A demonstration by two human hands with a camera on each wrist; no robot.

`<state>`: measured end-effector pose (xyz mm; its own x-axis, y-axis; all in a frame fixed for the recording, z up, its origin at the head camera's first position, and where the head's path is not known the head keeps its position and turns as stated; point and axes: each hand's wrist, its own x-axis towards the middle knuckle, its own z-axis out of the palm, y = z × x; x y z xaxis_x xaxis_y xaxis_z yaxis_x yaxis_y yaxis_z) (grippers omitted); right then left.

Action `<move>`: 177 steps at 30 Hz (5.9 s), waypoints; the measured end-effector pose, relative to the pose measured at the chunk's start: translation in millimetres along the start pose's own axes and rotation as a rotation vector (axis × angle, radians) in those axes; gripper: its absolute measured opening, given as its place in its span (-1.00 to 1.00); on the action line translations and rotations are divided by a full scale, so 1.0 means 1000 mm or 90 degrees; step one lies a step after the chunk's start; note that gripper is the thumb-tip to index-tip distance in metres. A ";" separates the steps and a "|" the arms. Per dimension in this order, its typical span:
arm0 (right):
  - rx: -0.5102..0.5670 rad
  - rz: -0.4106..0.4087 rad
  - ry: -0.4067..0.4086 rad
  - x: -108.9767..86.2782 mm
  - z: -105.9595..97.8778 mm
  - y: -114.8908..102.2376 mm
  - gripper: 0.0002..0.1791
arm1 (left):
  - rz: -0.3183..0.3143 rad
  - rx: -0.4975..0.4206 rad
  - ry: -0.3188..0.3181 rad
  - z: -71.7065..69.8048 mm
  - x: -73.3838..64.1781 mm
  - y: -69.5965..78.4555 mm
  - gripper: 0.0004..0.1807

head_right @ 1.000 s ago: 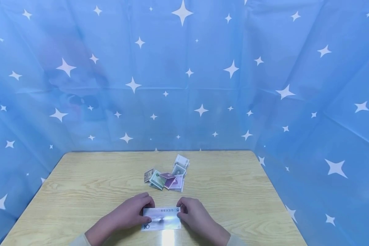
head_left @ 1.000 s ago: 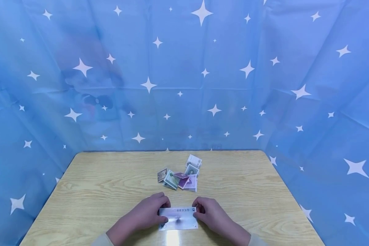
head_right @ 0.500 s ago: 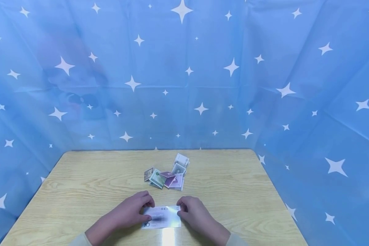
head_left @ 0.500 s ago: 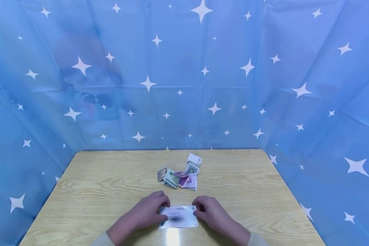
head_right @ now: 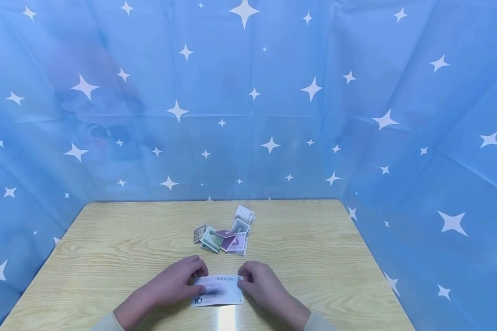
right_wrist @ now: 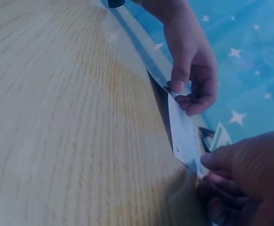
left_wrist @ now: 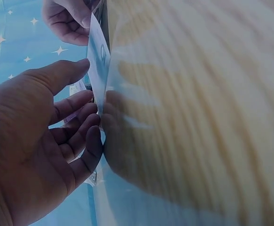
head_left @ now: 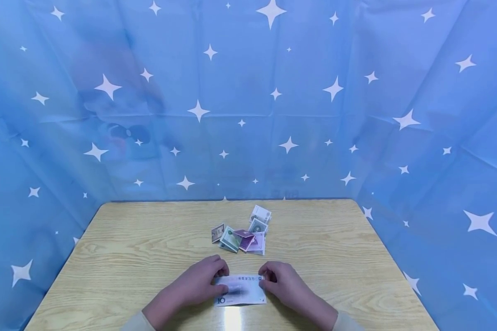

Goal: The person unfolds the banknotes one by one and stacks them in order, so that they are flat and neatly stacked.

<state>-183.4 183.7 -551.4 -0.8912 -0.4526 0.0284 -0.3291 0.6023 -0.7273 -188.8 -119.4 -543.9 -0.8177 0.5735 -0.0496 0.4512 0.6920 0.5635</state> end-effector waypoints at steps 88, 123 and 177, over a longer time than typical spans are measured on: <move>0.116 0.172 0.200 0.064 0.000 0.013 -0.87 | -0.006 0.051 0.132 0.017 0.104 0.024 -0.46; 0.187 0.141 0.122 0.057 -0.006 0.016 -0.83 | -0.019 0.034 0.106 0.016 0.110 0.003 -0.27; 0.363 0.100 0.200 0.056 -0.030 -0.020 -0.93 | 0.092 -0.081 0.170 -0.007 0.079 0.013 -0.11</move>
<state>-235.8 166.2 -514.9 -0.9920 -0.1227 0.0281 -0.0483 0.1654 -0.9851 -249.8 -68.0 -535.0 -0.8213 0.5143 0.2469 0.5343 0.5417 0.6489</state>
